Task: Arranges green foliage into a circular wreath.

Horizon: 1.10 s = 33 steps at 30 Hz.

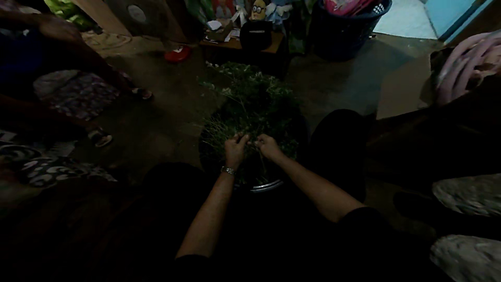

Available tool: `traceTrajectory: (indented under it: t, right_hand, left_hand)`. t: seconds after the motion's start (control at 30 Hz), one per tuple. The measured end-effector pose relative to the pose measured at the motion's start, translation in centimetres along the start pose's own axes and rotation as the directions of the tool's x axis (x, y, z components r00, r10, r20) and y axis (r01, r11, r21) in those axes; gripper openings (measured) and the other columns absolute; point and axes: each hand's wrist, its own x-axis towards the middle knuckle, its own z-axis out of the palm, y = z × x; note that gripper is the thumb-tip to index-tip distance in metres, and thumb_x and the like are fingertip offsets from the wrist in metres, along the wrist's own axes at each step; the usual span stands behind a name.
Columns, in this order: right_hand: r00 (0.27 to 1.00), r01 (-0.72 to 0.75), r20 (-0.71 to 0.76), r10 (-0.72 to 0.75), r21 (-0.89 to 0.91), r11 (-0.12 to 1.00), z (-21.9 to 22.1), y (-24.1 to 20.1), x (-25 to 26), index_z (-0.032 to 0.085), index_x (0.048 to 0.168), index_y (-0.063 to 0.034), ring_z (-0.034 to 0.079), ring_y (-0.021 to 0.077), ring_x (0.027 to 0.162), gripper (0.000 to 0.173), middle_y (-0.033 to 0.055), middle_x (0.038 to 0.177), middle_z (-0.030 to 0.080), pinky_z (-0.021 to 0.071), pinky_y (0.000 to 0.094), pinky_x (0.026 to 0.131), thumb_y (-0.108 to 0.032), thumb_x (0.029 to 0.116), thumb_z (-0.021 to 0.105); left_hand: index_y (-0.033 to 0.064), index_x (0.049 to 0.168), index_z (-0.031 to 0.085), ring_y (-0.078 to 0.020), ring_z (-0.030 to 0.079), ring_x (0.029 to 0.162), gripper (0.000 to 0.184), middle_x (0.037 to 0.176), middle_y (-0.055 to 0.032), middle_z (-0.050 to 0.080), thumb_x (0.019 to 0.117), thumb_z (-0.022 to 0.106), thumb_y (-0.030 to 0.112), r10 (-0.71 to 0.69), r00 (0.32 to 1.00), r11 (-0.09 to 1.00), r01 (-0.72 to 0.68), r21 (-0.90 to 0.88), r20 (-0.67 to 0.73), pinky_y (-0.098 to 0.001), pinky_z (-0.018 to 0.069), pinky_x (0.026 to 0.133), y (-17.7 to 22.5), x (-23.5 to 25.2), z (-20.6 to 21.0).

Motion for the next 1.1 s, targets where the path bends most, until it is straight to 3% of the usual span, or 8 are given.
traceTrajectory:
  t: [0.13,0.27,0.33,0.43,0.5,0.67,0.9,1.1]
  right_hand:
    - [0.997,0.014,-0.071,-0.011,0.046,0.999,0.1,0.6,1.4,0.06,0.13,0.003,0.067,0.0313,0.103,0.029,0.0228,0.118,0.067,0.054,0.0476,0.091,-0.013,0.1087,0.048]
    - [0.991,-0.041,-0.125,0.049,0.063,0.997,-2.0,0.4,2.9,0.06,0.132,0.0004,0.066,0.0302,0.091,0.031,0.0222,0.116,0.066,0.0552,0.0471,0.08,-0.018,0.1092,0.049]
    - [0.99,-0.083,-0.118,0.082,-0.002,0.997,-2.6,0.5,3.4,0.055,0.138,-0.0007,0.067,0.0307,0.089,0.039,0.0227,0.117,0.065,0.0566,0.0466,0.079,-0.027,0.1109,0.047]
    - [0.983,-0.107,-0.154,0.101,-0.03,0.994,-2.5,1.2,3.6,0.051,0.143,0.0034,0.062,0.0405,0.119,0.047,0.0288,0.134,0.058,0.05,0.0552,0.1,-0.031,0.1126,0.04]
    - [0.985,-0.017,-0.174,0.018,0.006,1.0,-2.3,1.0,3.0,0.053,0.141,0.0036,0.058,0.0406,0.126,0.045,0.0285,0.137,0.057,0.0459,0.056,0.106,-0.027,0.1135,0.036]
    - [0.991,0.086,-0.116,-0.062,0.21,0.974,-1.4,0.4,0.5,0.061,0.13,0.0008,0.061,0.0177,0.084,0.047,0.0136,0.109,0.065,0.0536,0.0352,0.078,-0.032,0.1146,0.03]
    - [0.968,0.246,-0.084,-0.235,0.168,0.955,-1.1,0.0,-0.4,0.059,0.128,0.0032,0.066,0.0198,0.089,0.04,0.0164,0.106,0.068,0.056,0.038,0.083,-0.027,0.103,0.064]
    - [0.975,0.208,-0.139,-0.173,0.294,0.933,-1.3,-0.1,-0.3,0.061,0.108,0.0025,0.064,0.0127,0.073,0.019,0.0099,0.089,0.065,0.0571,0.0299,0.071,-0.016,0.1037,0.062]
  left_hand:
    - [-0.002,0.108,0.069,-0.0063,0.06,0.072,0.02,0.087,-0.0051,0.069,0.1031,0.062,0.016,0.028,0.998,1.0,-0.028,0.008,0.048,-0.0256,0.0518,0.07,0.0,-0.2,0.0]
    - [-0.0022,0.119,0.064,-0.0122,0.066,0.084,0.025,0.107,-0.0109,0.07,0.1069,0.055,0.017,-0.072,0.987,0.994,0.083,-0.073,0.14,-0.0311,0.0563,0.08,-0.1,-0.7,-0.1]
    - [0.0005,0.115,0.065,-0.0067,0.066,0.078,0.023,0.106,-0.0054,0.072,0.1068,0.055,0.019,-0.128,0.985,0.975,0.146,-0.165,0.118,-0.0247,0.0556,0.074,-0.4,-0.1,-0.4]
    - [0.0013,0.118,0.066,-0.0043,0.064,0.074,0.025,0.097,-0.0022,0.072,0.1066,0.056,0.021,-0.163,0.978,0.95,0.191,-0.248,0.127,-0.0211,0.0541,0.07,-0.2,-0.1,-1.2]
    - [-0.001,0.118,0.065,-0.0043,0.063,0.073,0.024,0.095,-0.0028,0.071,0.1066,0.055,0.018,-0.159,0.978,0.939,0.193,-0.286,0.137,-0.0202,0.0532,0.069,0.2,-0.3,-1.5]
    - [0.0027,0.116,0.067,-0.0024,0.062,0.072,0.021,0.092,0.0003,0.07,0.1052,0.058,0.018,-0.131,0.974,0.935,0.183,-0.304,0.185,-0.0186,0.0529,0.069,-0.3,-0.4,-1.5]
    - [-0.0023,0.107,0.07,-0.0068,0.059,0.075,0.016,0.09,-0.0062,0.067,0.1034,0.06,0.011,0.057,0.978,0.998,-0.053,-0.023,0.202,-0.0263,0.0527,0.075,-1.1,-0.1,-1.1]
    - [-0.0004,0.107,0.07,-0.0046,0.061,0.075,0.018,0.089,-0.0013,0.069,0.1039,0.06,0.014,-0.014,0.982,0.992,0.037,-0.119,0.19,-0.0228,0.0527,0.075,-0.6,-0.1,-0.7]
